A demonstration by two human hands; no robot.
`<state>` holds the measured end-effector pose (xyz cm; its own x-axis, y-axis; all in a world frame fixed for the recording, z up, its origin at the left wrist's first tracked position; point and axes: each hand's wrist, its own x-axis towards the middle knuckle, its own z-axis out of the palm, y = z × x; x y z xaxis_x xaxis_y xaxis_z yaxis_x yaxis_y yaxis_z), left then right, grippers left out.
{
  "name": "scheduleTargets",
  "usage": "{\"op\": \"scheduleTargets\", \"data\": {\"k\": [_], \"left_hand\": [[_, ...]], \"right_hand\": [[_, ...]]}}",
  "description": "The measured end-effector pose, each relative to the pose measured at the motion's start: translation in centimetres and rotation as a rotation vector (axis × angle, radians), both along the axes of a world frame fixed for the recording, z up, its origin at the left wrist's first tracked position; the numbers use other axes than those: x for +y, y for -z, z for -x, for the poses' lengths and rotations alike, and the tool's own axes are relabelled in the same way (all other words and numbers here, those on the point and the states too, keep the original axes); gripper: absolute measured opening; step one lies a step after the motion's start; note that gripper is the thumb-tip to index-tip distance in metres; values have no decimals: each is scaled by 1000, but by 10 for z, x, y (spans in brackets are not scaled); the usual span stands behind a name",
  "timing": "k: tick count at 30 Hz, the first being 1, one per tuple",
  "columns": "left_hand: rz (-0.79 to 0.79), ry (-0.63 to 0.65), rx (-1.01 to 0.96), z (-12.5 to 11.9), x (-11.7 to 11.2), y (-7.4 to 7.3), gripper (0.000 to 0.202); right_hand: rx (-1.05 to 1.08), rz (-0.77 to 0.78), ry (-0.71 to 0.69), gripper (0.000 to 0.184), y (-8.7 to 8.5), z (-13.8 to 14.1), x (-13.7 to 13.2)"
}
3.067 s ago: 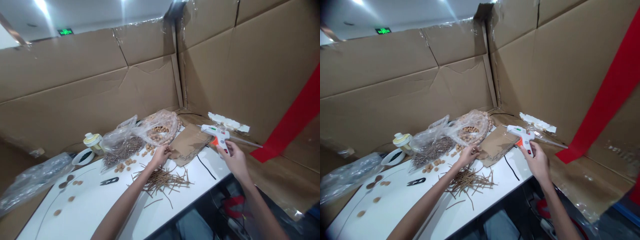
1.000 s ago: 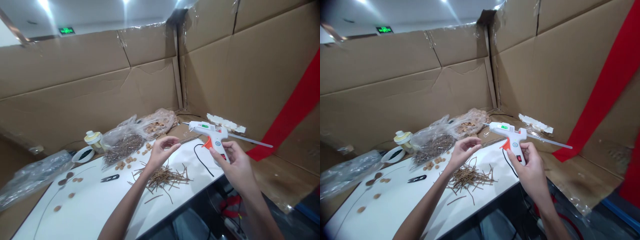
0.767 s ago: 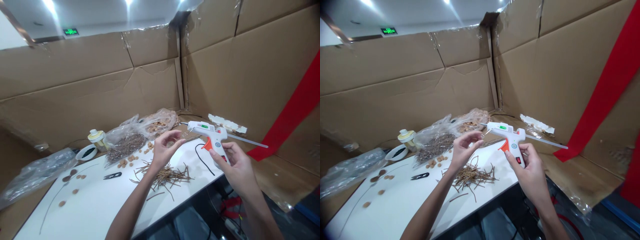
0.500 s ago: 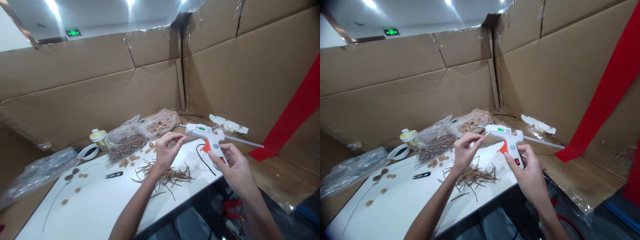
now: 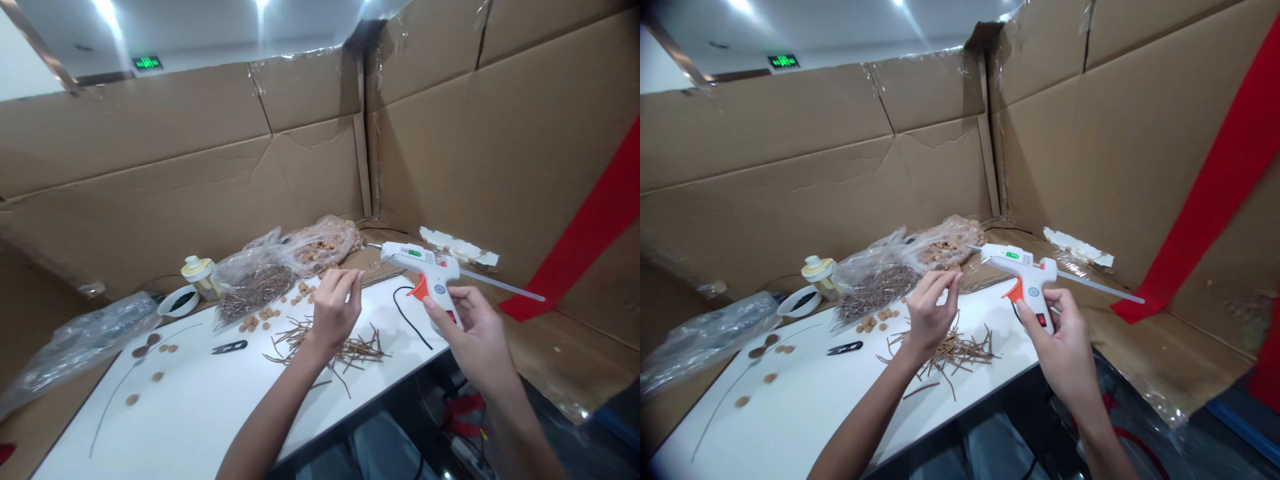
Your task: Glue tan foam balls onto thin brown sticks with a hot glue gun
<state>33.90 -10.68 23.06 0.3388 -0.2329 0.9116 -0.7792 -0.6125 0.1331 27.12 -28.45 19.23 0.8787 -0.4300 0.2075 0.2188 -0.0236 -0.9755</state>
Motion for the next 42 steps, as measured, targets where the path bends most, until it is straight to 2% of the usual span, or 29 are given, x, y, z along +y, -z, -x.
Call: {"op": "scheduleTargets", "data": {"k": [4, 9, 15, 19, 22, 24, 27, 29, 33, 35, 39, 42], "left_hand": [[30, 37, 107, 2, 3, -1, 13], [-47, 148, 238, 7, 7, 4, 12], [129, 224, 558, -1, 2, 9, 16], [202, 165, 758, -27, 6, 25, 27], [203, 107, 808, -49, 22, 45, 36], [185, 67, 849, -62, 37, 58, 39], [105, 21, 912, -77, 50, 74, 40], [28, 1, 952, -85, 50, 82, 36], [-108, -52, 1034, -95, 31, 93, 19], [-148, -111, 1046, -98, 21, 97, 18], [-207, -262, 1011, -99, 6, 102, 36], [-273, -292, 989, -97, 0, 104, 51]], "right_hand": [[-58, 18, 85, 31, -1, -2, -4], [-38, -30, 111, 33, -2, -4, -8], [-35, -54, 63, 31, -3, -2, -7], [-54, -69, 102, 31, -3, -2, -12], [-53, -46, 199, 37, -3, -4, -26], [-54, 39, 282, 43, 1, -8, -37], [-9, 221, 371, 51, 16, -23, -53], [41, 305, 372, 50, 32, -37, -59], [145, 473, 306, 38, 70, -61, -59], [174, 545, 298, 35, 85, -66, -57], [153, 629, 342, 41, 100, -73, -56], [131, 641, 315, 38, 105, -82, -61]]}}
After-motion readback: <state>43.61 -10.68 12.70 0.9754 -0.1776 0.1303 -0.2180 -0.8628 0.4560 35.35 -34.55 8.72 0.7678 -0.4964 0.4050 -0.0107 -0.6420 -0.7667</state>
